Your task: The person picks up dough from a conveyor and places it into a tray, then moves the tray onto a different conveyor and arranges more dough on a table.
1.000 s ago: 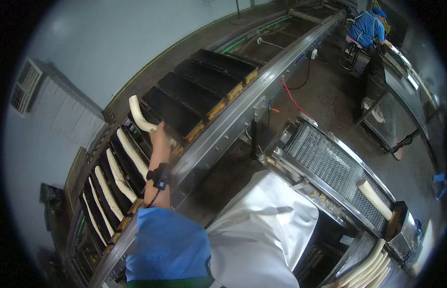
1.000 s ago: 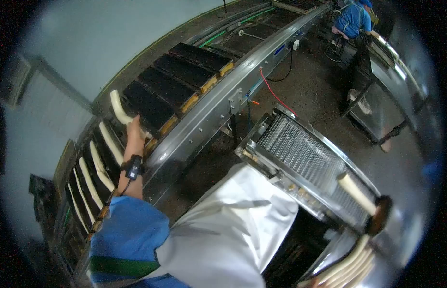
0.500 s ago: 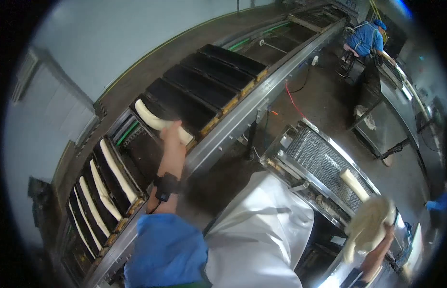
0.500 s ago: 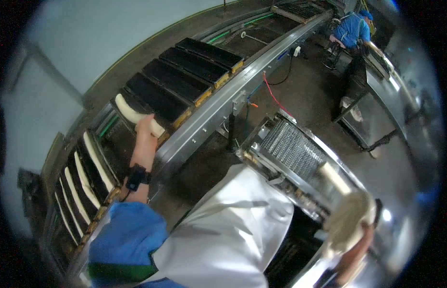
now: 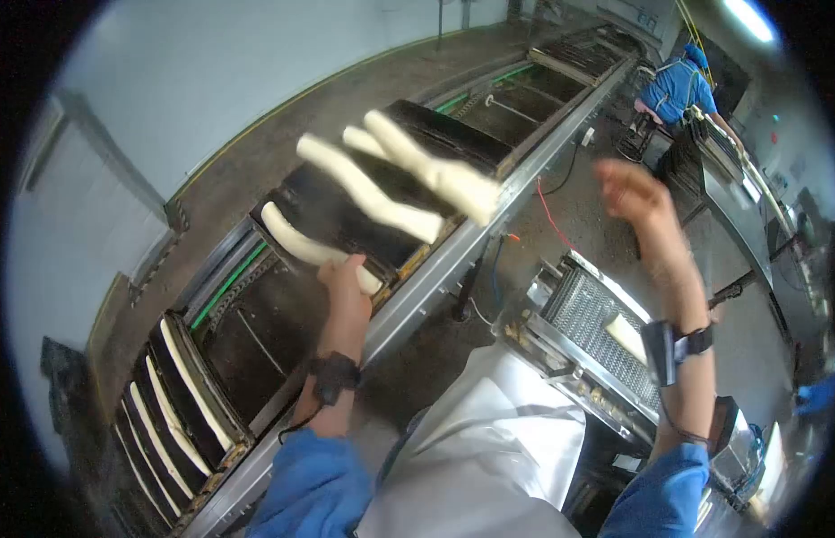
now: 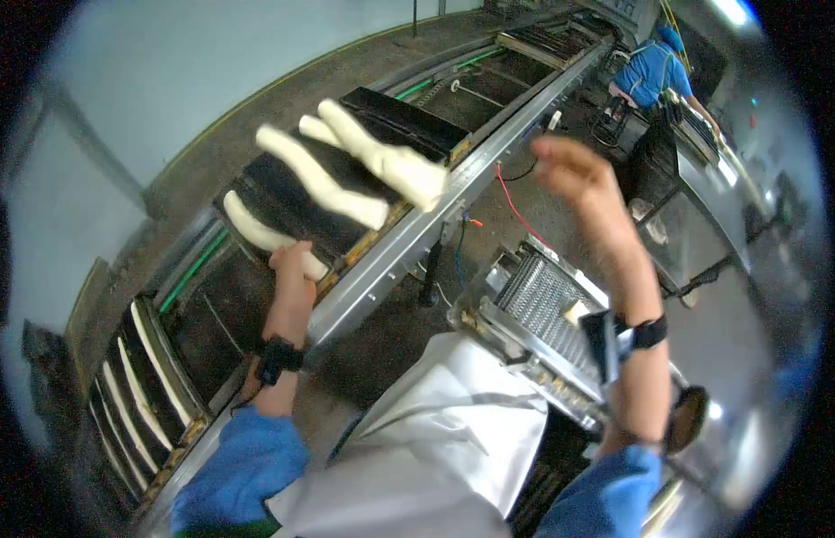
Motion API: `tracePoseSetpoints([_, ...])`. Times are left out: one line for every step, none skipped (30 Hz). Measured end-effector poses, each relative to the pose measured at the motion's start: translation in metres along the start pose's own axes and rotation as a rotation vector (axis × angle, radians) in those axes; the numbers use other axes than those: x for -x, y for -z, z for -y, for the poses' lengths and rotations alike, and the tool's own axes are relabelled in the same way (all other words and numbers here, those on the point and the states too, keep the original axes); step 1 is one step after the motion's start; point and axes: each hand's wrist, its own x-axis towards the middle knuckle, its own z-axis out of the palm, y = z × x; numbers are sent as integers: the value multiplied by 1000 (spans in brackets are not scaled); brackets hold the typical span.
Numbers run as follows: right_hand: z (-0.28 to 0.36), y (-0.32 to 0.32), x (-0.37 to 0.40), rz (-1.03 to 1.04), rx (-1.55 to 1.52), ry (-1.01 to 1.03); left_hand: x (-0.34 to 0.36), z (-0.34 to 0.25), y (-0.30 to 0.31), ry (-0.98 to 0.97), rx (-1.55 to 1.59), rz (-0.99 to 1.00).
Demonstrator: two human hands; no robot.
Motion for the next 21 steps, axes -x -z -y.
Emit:
tracePoseSetpoints([-40,-1,3,-3,73,-47,1,0,0,-13,-29,-6])
tracePoseSetpoints([-101,7,4,40,228,-87,-8,4,4,-12,-26,-11])
tracePoseSetpoints([-144,5,17,15,448,-127,-24,10,10,-18,-27,11])
tracePoseSetpoints([-185,8,34,79,592,-222,-34,13,13,-28,-27,34])
tracePoseSetpoints([-216,12,52,139,922,-393,-29,14,12,-32,-11,36])
tracePoseSetpoints([-232,12,73,173,949,-410,-25,16,12,-34,-49,12])
tracePoseSetpoints([-243,12,91,206,975,-425,-20,17,10,-38,-86,-10])
tracePoseSetpoints([-248,6,108,60,1069,-323,-9,13,6,-40,-79,-11])
tracePoseSetpoints([-249,-3,117,-84,1159,-222,8,6,1,-11,-69,-20])
tracePoseSetpoints([-247,-9,116,-172,1162,-326,17,3,0,20,-62,-31])
tracePoseSetpoints([-243,-11,114,-166,1166,-329,17,5,1,26,-63,-35])
tracePoseSetpoints([-239,-12,111,-106,1181,-345,16,6,3,27,-43,-26])
tracePoseSetpoints([-234,-11,106,-50,1194,-361,13,6,3,25,-23,-14])
tracePoseSetpoints([-231,-4,98,-58,1033,-357,8,8,6,25,-24,-12])
tracePoseSetpoints([-232,10,86,-66,876,-348,2,13,10,-4,-54,-22])
tracePoseSetpoints([-249,28,72,-271,855,-215,0,16,11,-33,-83,-31])
tracePoseSetpoints([-201,38,56,-346,537,-330,1,15,10,-32,-82,-30])
tracePoseSetpoints([-191,64,40,-441,397,-306,5,12,9,-38,-65,-29])
tracePoseSetpoints([-132,72,31,-485,381,-311,10,9,9,-43,-51,-28])
tracePoseSetpoints([-106,88,23,-514,144,-172,13,6,10,-41,-55,-26])
tracePoseSetpoints([-49,89,19,-556,241,-190,17,3,14,-10,3,11])
